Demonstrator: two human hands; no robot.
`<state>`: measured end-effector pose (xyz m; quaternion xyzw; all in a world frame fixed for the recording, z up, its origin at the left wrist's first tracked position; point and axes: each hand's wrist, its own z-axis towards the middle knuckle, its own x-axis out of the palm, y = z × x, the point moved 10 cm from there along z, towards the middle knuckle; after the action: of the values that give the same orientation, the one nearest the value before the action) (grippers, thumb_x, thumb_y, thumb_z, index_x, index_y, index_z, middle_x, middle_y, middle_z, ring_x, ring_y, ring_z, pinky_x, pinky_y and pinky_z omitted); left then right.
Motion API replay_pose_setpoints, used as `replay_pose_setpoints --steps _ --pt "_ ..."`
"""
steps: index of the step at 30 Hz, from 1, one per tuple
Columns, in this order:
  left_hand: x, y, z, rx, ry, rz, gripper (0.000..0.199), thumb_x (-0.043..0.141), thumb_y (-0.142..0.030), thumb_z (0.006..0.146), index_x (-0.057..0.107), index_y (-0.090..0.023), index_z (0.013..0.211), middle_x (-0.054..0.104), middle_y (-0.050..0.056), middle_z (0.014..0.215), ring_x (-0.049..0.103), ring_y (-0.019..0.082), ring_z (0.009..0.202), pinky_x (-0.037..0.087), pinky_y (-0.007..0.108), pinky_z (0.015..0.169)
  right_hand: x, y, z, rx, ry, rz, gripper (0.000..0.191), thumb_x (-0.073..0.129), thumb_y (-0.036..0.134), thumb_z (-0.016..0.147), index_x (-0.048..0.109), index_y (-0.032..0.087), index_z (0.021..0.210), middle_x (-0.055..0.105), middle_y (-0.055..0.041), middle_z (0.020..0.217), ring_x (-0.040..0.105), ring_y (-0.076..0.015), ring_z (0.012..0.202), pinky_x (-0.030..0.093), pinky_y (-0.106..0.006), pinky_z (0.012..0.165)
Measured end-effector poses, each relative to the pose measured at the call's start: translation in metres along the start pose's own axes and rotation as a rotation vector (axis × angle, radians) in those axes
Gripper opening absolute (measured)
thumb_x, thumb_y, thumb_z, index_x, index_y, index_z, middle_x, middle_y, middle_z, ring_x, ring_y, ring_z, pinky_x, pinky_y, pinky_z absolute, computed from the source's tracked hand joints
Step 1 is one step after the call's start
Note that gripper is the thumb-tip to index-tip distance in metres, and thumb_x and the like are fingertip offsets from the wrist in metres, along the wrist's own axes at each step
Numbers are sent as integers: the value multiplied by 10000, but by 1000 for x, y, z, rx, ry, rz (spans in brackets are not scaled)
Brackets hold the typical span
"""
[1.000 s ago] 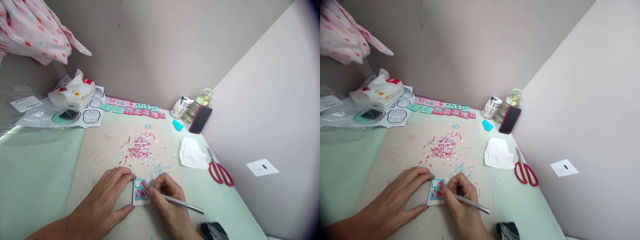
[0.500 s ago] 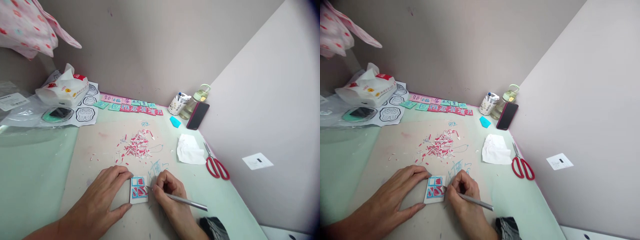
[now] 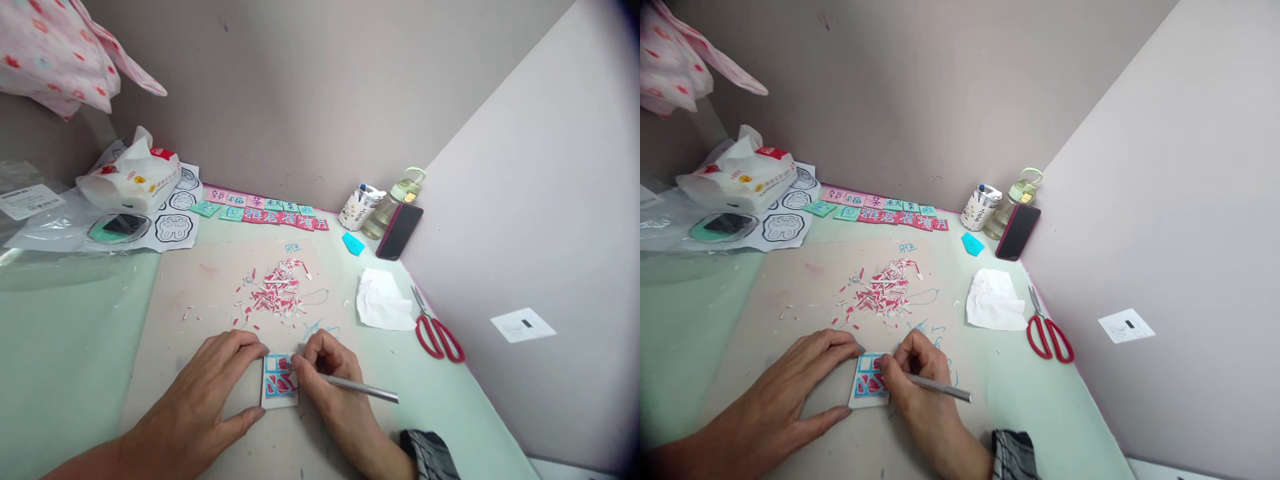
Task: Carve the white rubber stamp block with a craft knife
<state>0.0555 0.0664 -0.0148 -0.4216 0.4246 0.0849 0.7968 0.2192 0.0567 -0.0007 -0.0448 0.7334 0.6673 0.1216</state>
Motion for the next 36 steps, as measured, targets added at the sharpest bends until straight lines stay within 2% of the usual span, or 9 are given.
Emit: replay_pose_setpoints --steps 6,20,27,36 --pt "2 0 -1 2 4 -2 602 712 -151 810 490 -324 1343 577 10 1310 556 258 1217 497 376 1023 10 -3 7 15 46 -30 253 587 354 845 436 238 678 453 44 634 389 -135 605 324 -276 559" --pt "-1 -5 -1 30 -19 -4 621 695 -100 792 479 -304 1337 574 6 1297 547 246 1201 494 359 1015 12 6 4 -33 25 -110 227 531 294 842 401 243 664 443 50 622 375 -124 587 314 -257 540" --pt "-3 -9 0 39 -25 0 583 694 -111 802 493 -295 1317 575 14 1272 544 252 1187 495 360 1003 17 8 2 -25 95 -173 200 513 198 847 389 241 695 400 79 612 347 -111 570 262 -252 523" --pt "-8 -11 6 58 -31 11 604 721 -98 765 493 -288 1292 595 14 1227 580 250 1119 535 356 934 19 8 8 -4 114 -178 184 497 210 811 381 243 673 404 75 607 347 -114 570 256 -258 526"
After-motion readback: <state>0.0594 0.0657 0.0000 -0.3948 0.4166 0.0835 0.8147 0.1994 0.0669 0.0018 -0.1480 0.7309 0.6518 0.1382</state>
